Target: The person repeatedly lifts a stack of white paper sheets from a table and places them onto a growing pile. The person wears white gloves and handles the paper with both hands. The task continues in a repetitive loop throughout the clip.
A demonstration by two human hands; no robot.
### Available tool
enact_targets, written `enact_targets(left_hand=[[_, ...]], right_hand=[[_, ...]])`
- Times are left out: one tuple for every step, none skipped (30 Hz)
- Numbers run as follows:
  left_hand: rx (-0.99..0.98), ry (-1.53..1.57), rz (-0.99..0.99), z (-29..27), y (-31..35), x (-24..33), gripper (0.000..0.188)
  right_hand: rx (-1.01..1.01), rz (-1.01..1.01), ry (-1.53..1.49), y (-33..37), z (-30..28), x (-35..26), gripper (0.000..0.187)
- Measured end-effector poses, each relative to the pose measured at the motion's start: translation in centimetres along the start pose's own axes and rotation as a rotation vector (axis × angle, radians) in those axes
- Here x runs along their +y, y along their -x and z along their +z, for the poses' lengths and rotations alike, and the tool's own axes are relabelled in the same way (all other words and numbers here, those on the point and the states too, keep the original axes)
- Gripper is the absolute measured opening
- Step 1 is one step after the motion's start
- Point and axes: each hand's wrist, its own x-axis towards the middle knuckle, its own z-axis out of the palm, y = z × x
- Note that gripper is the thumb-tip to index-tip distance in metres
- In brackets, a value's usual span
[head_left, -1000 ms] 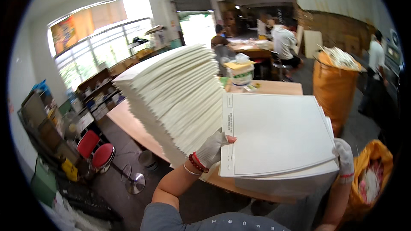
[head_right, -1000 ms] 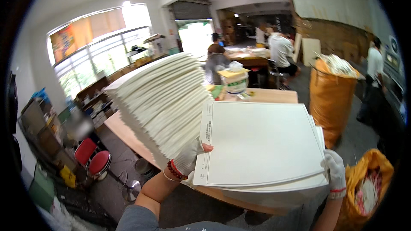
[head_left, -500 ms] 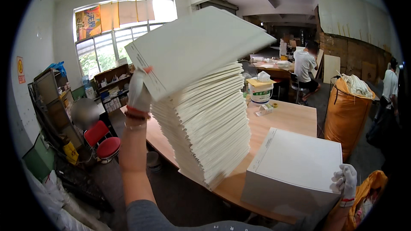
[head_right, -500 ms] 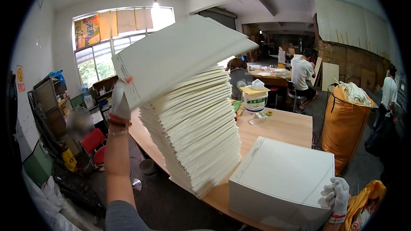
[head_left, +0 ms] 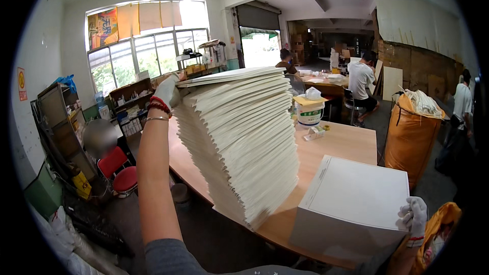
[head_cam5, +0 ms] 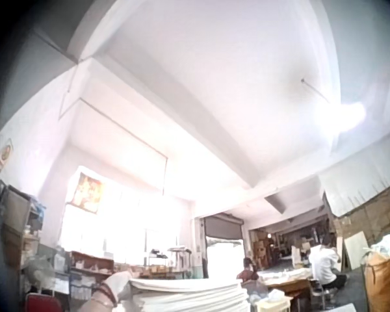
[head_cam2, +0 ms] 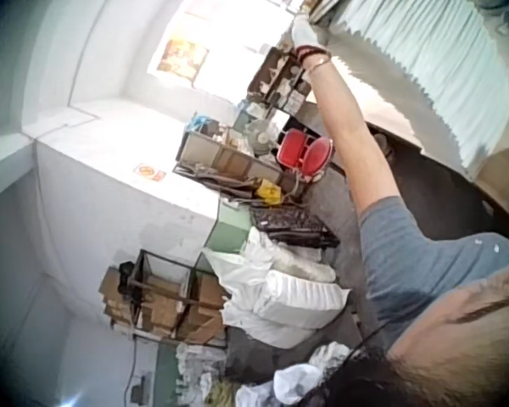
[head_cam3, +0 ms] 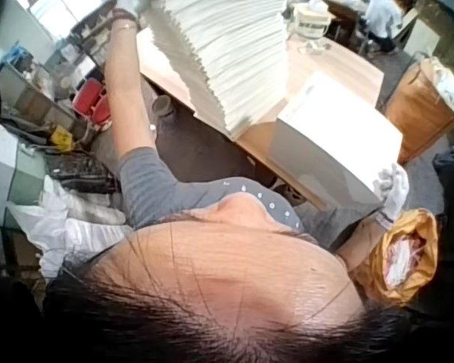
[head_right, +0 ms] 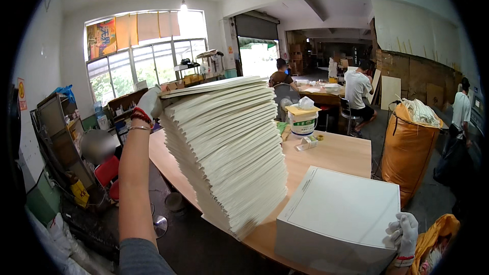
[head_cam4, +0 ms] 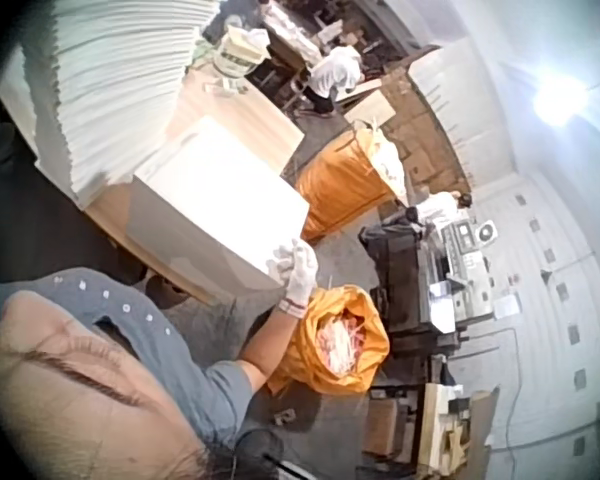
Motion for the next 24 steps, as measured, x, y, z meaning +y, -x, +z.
enact_targets(left_hand=[[0.064, -0.329, 0.176, -0.9, 1.3, 0.2, 0.026], [0.17, -0.822, 0.434, -0.9, 4.6, 1.0, 0.029], [0.287, -1.079, 0.704, -2.3, 6.3, 1.1, 0.049], [0.383, -0.816, 0.659, 0.4, 9.0, 1.6, 0.057], [0.477, -0.513, 0.65, 3.0, 11.8, 2.2, 0.066], [0.553, -0.21, 0.669, 6.5, 14.4, 2.6, 0.076], [0.437, -0.039, 0.889, 8.8, 17.0, 1.8, 0.073], [0.219, 0.023, 0.935, 11.4, 20.2, 1.2, 0.065], [-0.132, 0.01, 0.925, 14.2, 23.8, 1.6, 0.056], [-0.559, -0.036, 0.886, 16.4, 27.1, 2.3, 0.048], [-0.967, -0.08, 0.883, 19.1, 30.2, 2.7, 0.04], [-1.254, -0.096, 0.946, 22.4, 32.7, 2.9, 0.032], [-1.186, 0.113, 1.337, 26.7, 34.8, 1.2, 0.021], [-1.234, 0.104, 1.312, 29.8, 36.5, 0.3, 0.019], [-1.294, 0.107, 1.287, 32.5, 38.3, -0.5, 0.016], [-1.352, 0.097, 1.274, 34.2, 39.7, -1.2, 0.013], [-1.478, 0.036, 1.186, 36.1, 39.7, -2.5, 0.01], [-1.61, -0.01, 1.103, 37.9, 39.9, -3.5, 0.008], [-1.448, -0.159, 1.255, 38.6, 40.7, -3.7, 0.008], [-1.388, -0.119, 1.291, 39.4, 41.5, -4.1, 0.009], [-1.325, -0.086, 1.326, 40.1, 42.3, -4.4, 0.009], [-1.364, 0.065, 1.235, 40.7, 42.8, -4.7, 0.01], [-1.386, 0.142, 1.217, 41.2, 43.2, -4.4, 0.009], [-1.399, 0.202, 1.197, 41.3, 43.4, -3.9, 0.008]], right_hand=[[-0.004, -0.002, 0.024, 0.3, 0.2, -0.5, 0.031], [-0.006, -0.005, 0.046, 0.7, 0.4, -1.0, 0.031], [-0.02, -0.013, 0.058, 0.4, 0.9, -1.1, 0.031], [0.049, -0.062, 0.061, 0.4, 0.8, -0.7, 0.03], [0.117, -0.11, 0.062, 0.6, 0.3, 0.4, 0.029], [0.203, -0.153, 0.074, 1.3, -0.9, 1.3, 0.029], [0.131, -0.173, -0.035, 1.7, -2.6, 1.8, 0.024], [0.163, -0.234, 0.016, 2.7, -2.5, 1.7, 0.025], [0.19, -0.298, 0.055, 3.9, -2.2, 1.9, 0.025], [0.218, -0.36, 0.098, 5.0, -2.0, 2.1, 0.025], [0.334, -0.462, 0.278, 5.7, -1.6, 2.6, 0.023], [0.454, -0.554, 0.448, 5.7, -0.5, 3.3, 0.02], [0.411, -0.596, 0.601, 6.0, 0.9, 2.3, 0.018], [0.392, -0.592, 0.823, 6.9, 0.1, 2.2, 0.016], [0.368, -0.601, 1.041, 7.5, -0.4, 2.1, 0.015], [0.316, -0.58, 1.282, 7.4, -1.4, 2.9, 0.013], [0.286, -0.81, 1.517, 6.7, 0.0, 2.3, 0.008], [0.264, -1.004, 1.642, 6.2, 1.1, 1.6, 0.007], [0.22, -0.87, 1.824, 6.2, 1.6, 1.1, 0.015], [0.257, -0.948, 1.774, 6.3, 1.8, -0.2, 0.02], [0.295, -1.031, 1.72, 6.5, 2.1, -1.4, 0.026], [0.353, -1.084, 1.641, 6.3, 2.3, -2.3, 0.033], [0.42, -1.107, 1.726, 6.2, 2.2, -2.5, 0.038], [0.405, -1.153, 1.602, 5.5, 2.5, -3.0, 0.034]])
